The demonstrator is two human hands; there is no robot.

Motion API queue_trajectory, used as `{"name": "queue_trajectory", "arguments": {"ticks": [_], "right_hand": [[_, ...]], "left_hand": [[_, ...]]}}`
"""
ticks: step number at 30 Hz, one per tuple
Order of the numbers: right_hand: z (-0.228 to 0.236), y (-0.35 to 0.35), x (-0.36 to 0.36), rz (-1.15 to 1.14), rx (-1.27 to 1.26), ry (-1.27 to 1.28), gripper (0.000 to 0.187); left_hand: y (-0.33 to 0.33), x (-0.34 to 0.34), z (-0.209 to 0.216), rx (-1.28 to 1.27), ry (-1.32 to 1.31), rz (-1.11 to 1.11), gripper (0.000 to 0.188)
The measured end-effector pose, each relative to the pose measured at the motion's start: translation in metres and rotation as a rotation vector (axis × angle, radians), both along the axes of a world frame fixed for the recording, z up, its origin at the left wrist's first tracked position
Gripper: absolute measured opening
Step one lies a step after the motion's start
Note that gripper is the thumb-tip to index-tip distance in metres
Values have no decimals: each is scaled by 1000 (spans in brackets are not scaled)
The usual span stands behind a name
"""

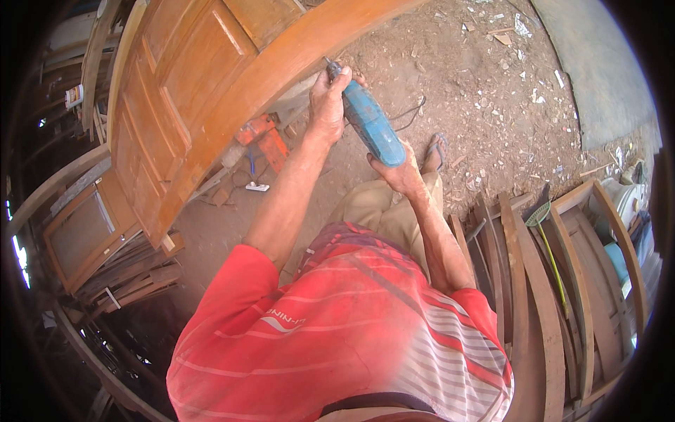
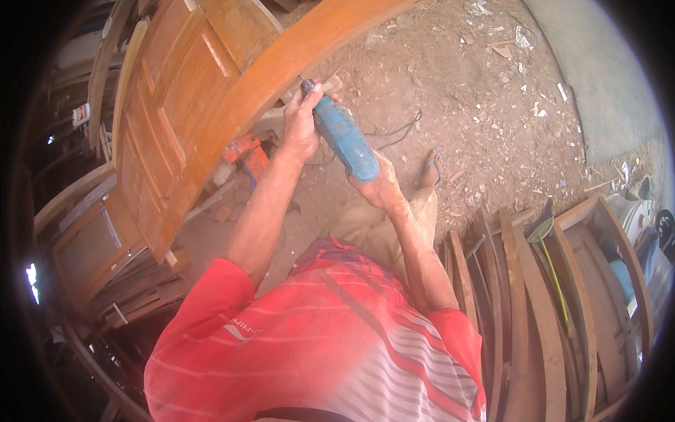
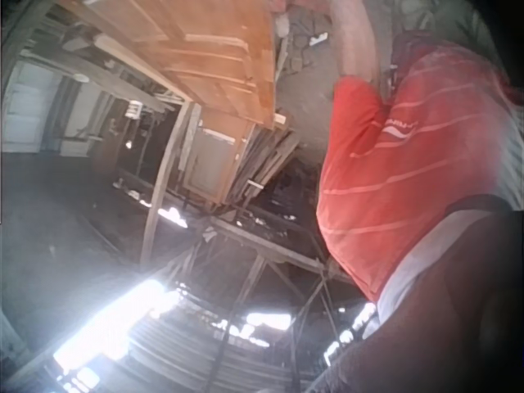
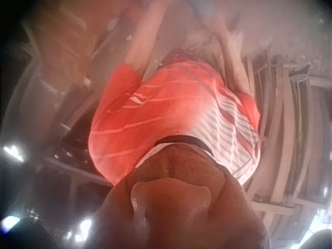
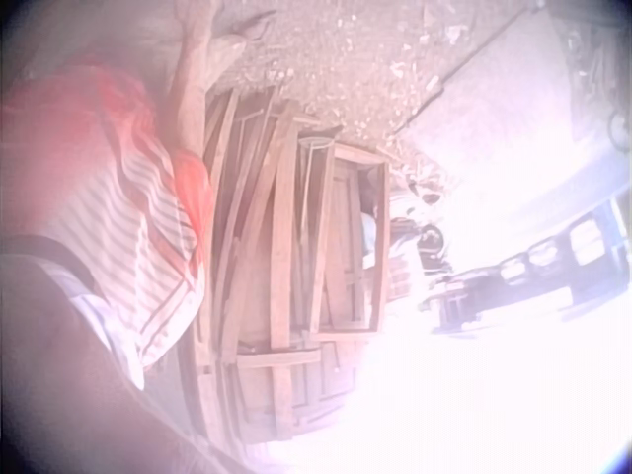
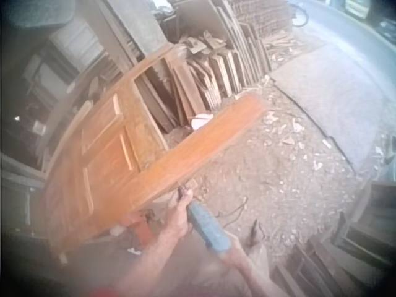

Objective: The person uses an electric drill to create holes in the edge of a wooden door panel, then stops to inspect and adjust the drill bit by hand.

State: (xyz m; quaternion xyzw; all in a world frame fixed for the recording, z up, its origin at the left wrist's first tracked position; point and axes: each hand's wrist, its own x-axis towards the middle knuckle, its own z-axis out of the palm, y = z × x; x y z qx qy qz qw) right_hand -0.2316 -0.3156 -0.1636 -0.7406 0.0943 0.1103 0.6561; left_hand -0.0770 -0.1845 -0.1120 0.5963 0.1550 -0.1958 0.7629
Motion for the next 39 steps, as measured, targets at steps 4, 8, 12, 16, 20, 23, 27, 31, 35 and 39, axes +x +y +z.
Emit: {"name": "queue_trajectory", "arguments": {"ticks": [4,8,12,16,20,23,27,31,35,39], "right_hand": [[-7,3,-1,89,-2,64,36],[-19,9,-4,85,41,16,35],[-23,13,-6,49,89,19,29],[-31,9,-5,61,125,4,27],[-30,9,-6,47,56,-35,29],[-27,10,-7,56,18,-14,32],[-24,14,-7,20,40,-4,36],[-24,14,-7,14,184,47,42],[-27,13,-8,31,140,18,49],[-32,13,-8,65,93,-11,50]], "left_hand": [[-6,-2,-2,63,-69,36,30],[-7,-6,1,87,-56,24,34],[-8,-29,-12,229,-152,27,49],[-10,-39,-14,273,-158,-44,52],[-10,-37,-13,237,-104,-48,48],[-11,-38,-14,194,-95,-23,47],[-16,-45,-15,128,-79,46,49],[-20,-52,-9,32,15,61,55],[-24,-57,-6,-2,80,122,56],[-21,-55,-9,11,97,84,58]]}}
